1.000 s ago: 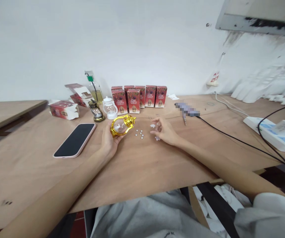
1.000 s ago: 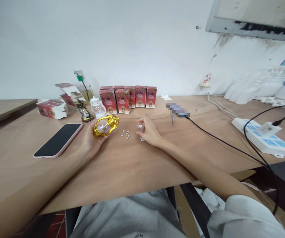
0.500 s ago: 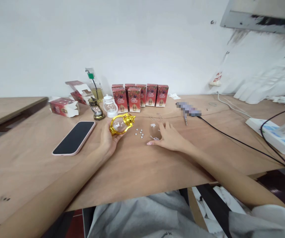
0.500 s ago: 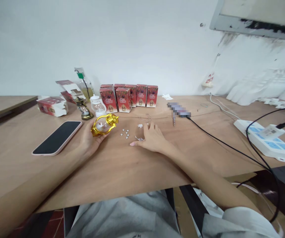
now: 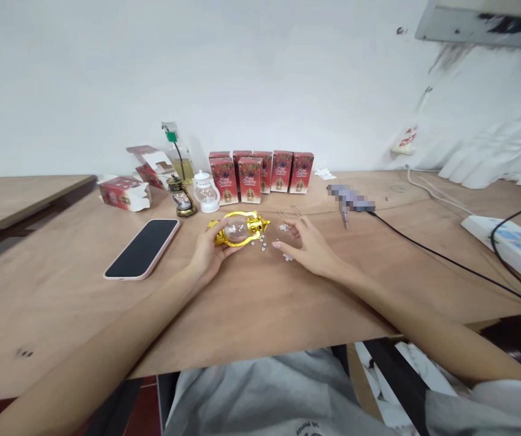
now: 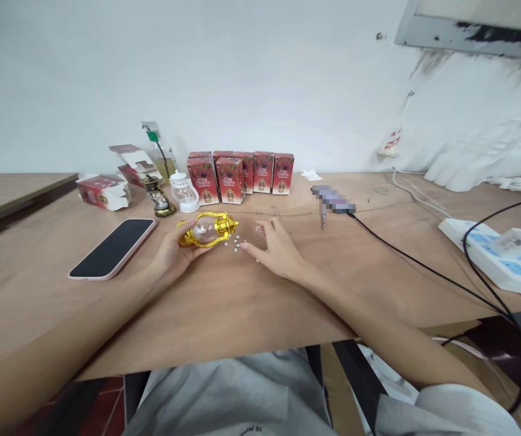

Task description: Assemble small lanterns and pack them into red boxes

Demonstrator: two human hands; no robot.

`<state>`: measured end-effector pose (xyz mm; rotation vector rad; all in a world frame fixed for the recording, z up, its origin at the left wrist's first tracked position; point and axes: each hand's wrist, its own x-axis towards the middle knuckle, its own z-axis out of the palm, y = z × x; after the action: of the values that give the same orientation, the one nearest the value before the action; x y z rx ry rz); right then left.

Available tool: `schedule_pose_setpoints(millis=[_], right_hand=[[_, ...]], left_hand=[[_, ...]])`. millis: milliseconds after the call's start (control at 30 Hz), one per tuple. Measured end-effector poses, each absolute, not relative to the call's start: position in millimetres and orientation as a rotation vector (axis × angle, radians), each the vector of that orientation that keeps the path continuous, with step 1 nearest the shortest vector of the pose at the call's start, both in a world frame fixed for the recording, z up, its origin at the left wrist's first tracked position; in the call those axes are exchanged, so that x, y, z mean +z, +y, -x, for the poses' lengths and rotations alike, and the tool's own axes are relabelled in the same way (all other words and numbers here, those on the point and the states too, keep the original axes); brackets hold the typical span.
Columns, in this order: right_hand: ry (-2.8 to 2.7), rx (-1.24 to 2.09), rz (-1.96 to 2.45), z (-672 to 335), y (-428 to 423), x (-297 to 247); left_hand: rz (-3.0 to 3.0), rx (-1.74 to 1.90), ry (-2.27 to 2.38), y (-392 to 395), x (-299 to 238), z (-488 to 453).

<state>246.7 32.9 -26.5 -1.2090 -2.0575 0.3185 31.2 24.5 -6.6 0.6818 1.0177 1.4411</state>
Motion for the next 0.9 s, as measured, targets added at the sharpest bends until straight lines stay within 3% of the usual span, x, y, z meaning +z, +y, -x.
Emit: schedule_pose_setpoints(millis=[900], right_hand=[[-2.057, 0.099, 0.791, -243.7, 30.7, -30.0]], left_hand=[[-0.869, 1.303, 1.029, 19.2, -11.0, -35.4]])
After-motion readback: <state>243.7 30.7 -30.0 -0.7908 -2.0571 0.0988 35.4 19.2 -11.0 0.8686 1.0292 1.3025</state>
